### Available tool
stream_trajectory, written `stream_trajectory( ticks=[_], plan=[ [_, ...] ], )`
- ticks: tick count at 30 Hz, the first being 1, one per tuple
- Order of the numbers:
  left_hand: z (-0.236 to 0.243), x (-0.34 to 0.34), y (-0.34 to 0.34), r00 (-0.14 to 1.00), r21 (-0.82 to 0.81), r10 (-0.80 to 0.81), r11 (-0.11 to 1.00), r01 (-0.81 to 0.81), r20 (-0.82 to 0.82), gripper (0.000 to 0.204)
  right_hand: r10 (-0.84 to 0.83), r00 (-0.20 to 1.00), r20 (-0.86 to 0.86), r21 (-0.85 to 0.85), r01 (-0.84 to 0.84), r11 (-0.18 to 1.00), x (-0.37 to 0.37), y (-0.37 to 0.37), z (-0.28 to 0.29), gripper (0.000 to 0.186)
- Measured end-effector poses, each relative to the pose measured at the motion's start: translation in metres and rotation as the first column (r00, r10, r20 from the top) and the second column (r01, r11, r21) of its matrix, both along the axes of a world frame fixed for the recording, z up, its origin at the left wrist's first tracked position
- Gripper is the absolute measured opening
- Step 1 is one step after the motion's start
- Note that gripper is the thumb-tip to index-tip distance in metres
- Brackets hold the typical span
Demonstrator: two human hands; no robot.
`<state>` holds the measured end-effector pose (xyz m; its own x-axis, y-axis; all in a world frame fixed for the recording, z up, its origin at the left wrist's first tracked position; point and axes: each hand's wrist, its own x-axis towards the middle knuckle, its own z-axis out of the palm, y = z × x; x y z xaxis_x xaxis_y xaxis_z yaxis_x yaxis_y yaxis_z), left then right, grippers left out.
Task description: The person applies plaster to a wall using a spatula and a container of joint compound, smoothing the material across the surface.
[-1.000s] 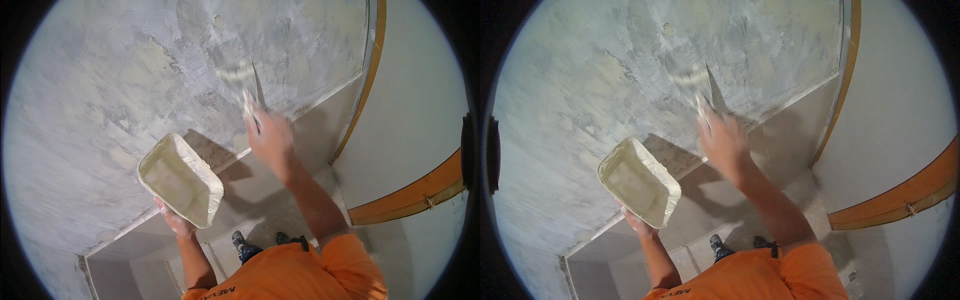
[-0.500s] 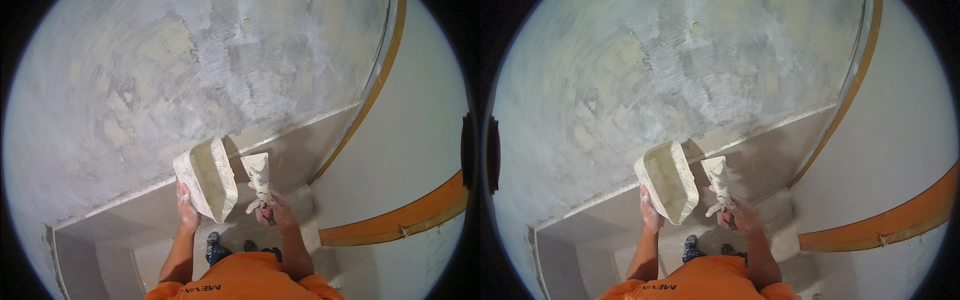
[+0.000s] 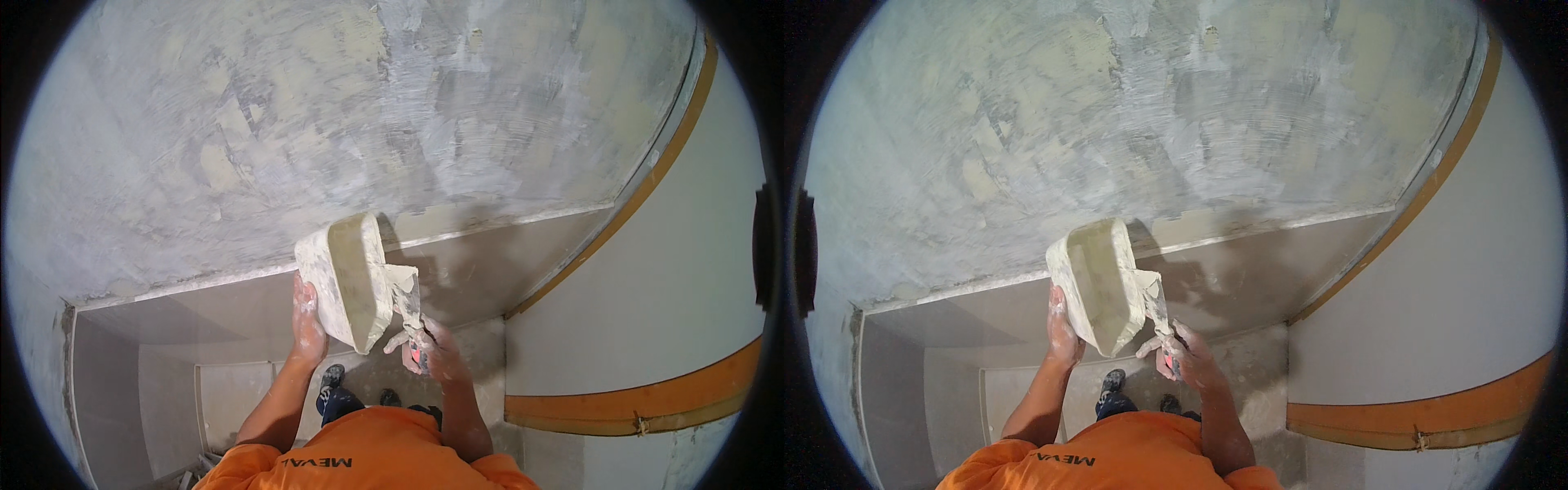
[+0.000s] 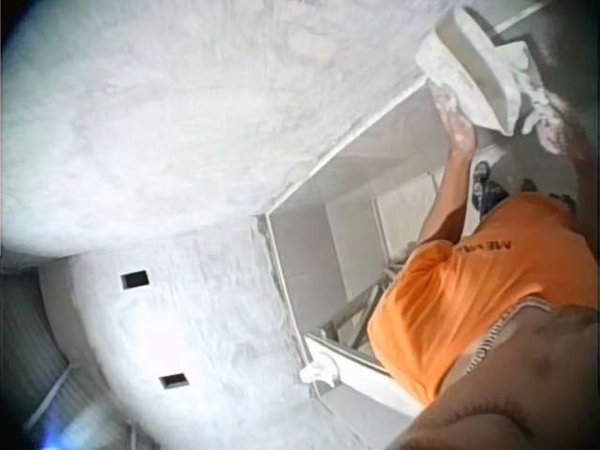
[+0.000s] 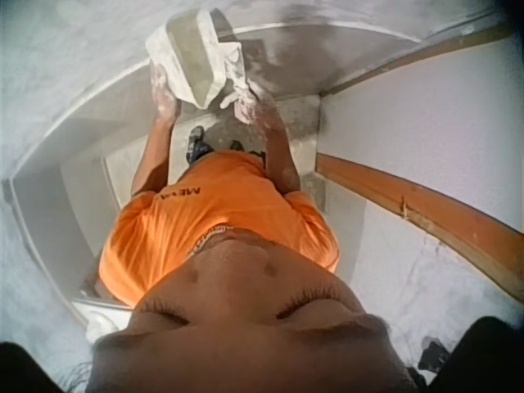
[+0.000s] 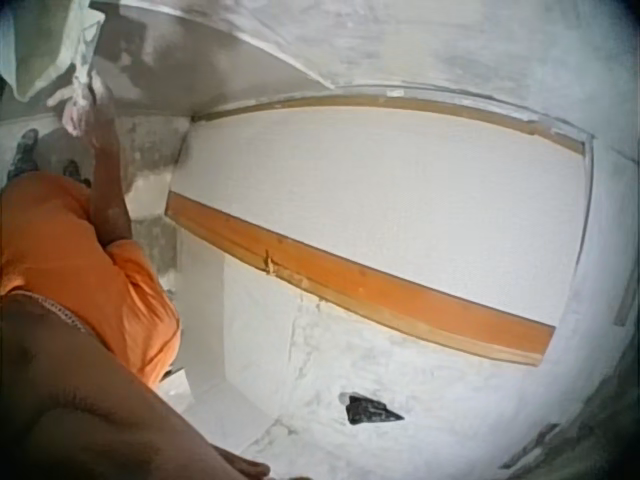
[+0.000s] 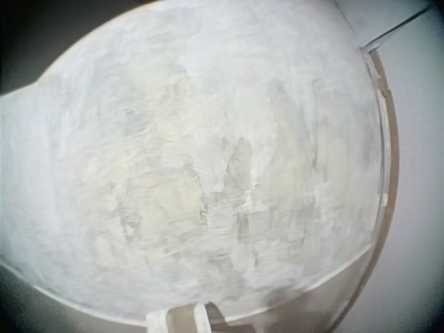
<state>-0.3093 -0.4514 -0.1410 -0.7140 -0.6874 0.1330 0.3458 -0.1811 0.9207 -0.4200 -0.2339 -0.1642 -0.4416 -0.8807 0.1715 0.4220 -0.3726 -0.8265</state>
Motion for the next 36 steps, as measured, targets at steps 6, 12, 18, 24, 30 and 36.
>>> stream_trajectory(
  ticks=[6,12,18,24,30,36],
  plan=[
    [0.012,-0.006,0.009,0.996,0.037,0.016,0.999,-0.013,-0.090,0.060,-0.047,0.997,-0.057,0.049,0.050,0.998,0.001,-0.006,-0.007,0.026],
    [0.014,-0.008,0.014,0.993,-0.020,0.057,0.998,-0.060,-0.099,0.058,-0.092,0.993,-0.069,0.054,0.096,0.994,0.004,-0.005,0.001,0.024],
    [0.001,-0.007,0.008,0.997,-0.149,0.078,0.986,-0.078,-0.008,0.063,-0.119,0.991,-0.059,0.089,0.124,0.988,0.008,-0.002,0.009,0.028],
    [-0.005,-0.005,0.007,0.995,-0.027,0.046,0.998,-0.049,-0.093,0.064,-0.129,0.989,-0.073,0.045,0.133,0.990,0.010,0.001,-0.005,0.025],
    [-0.020,-0.001,-0.003,0.998,0.001,0.000,1.000,0.000,-0.067,0.062,-0.175,0.977,-0.121,0.194,0.196,0.961,0.014,0.002,-0.005,0.028],
    [0.015,-0.006,0.025,0.998,-0.313,0.055,0.949,-0.051,0.004,0.067,-0.226,0.963,-0.146,0.254,0.258,0.932,0.020,0.000,0.015,0.022]
  ],
)
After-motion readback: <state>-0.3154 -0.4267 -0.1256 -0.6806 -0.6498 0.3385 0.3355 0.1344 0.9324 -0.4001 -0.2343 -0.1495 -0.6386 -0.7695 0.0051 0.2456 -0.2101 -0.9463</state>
